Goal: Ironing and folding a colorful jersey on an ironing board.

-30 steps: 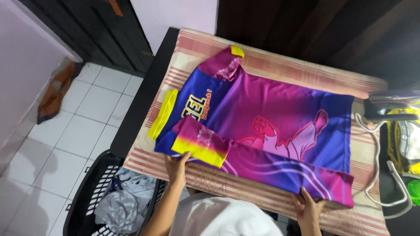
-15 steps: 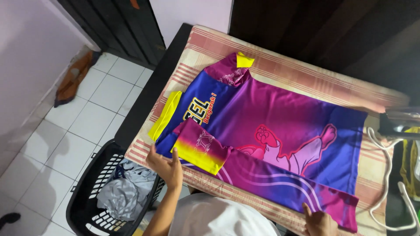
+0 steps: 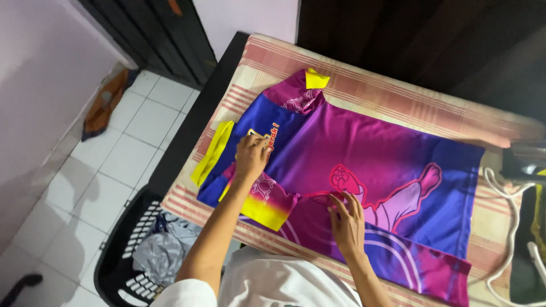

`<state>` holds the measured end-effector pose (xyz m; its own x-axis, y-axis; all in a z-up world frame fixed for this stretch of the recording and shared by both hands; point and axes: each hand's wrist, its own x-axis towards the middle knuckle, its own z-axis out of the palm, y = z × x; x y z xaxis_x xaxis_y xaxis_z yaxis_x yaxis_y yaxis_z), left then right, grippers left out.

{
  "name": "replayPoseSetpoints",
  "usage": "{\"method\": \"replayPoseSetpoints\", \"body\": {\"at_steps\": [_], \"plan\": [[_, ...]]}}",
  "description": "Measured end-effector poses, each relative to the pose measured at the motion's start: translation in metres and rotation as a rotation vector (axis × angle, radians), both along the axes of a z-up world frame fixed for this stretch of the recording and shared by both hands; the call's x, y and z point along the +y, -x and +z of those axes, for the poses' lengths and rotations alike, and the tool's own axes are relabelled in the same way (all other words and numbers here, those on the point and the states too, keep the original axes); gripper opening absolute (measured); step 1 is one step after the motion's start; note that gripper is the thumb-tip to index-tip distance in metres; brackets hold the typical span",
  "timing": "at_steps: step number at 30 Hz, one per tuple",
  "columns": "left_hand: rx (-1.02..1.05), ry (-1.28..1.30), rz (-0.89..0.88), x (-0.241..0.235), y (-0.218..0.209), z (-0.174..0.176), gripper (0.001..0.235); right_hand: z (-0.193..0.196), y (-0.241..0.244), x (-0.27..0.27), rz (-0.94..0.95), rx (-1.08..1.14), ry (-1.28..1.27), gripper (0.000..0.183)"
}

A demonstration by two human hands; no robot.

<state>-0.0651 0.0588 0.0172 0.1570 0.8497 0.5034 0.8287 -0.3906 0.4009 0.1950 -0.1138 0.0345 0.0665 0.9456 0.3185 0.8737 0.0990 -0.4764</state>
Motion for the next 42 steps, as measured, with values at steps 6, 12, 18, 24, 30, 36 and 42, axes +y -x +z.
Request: {"method": "replayPoseSetpoints", "body": {"at_steps": [6, 12, 18, 24, 30, 36, 42], "plan": [[0.118, -0.024, -0.138, 0.032, -0.008, -0.024, 0.015, -0.009, 0.053, 0.035, 0.074, -0.04, 0.025, 0.032], [0.072, -0.075, -0.149, 0.071, 0.019, -0.008, 0.021, -0.012, 0.098, 0.055, 0.007, -0.097, 0.029, 0.028], [0.082, 0.028, 0.013, 0.115, 0.038, -0.038, 0.042, -0.008, 0.104, 0.053, -0.063, -0.072, 0.101, 0.03], [-0.007, 0.451, 0.032, 0.145, 0.053, -0.048, 0.023, -0.009, 0.106, 0.056, -0.07, -0.096, 0.058, 0.031], [-0.018, 0.589, 0.02, 0.158, 0.038, -0.033, 0.026, -0.009, 0.106, 0.059, -0.08, -0.124, 0.043, 0.031], [-0.084, 0.445, 0.032, 0.174, 0.009, -0.024, 0.033, 0.007, 0.109, 0.059, -0.03, -0.101, 0.093, 0.03], [-0.076, 0.483, 0.25, 0.183, -0.002, -0.016, 0.015, 0.003, 0.073, 0.068, -0.072, -0.071, 0.045, 0.033]]}}
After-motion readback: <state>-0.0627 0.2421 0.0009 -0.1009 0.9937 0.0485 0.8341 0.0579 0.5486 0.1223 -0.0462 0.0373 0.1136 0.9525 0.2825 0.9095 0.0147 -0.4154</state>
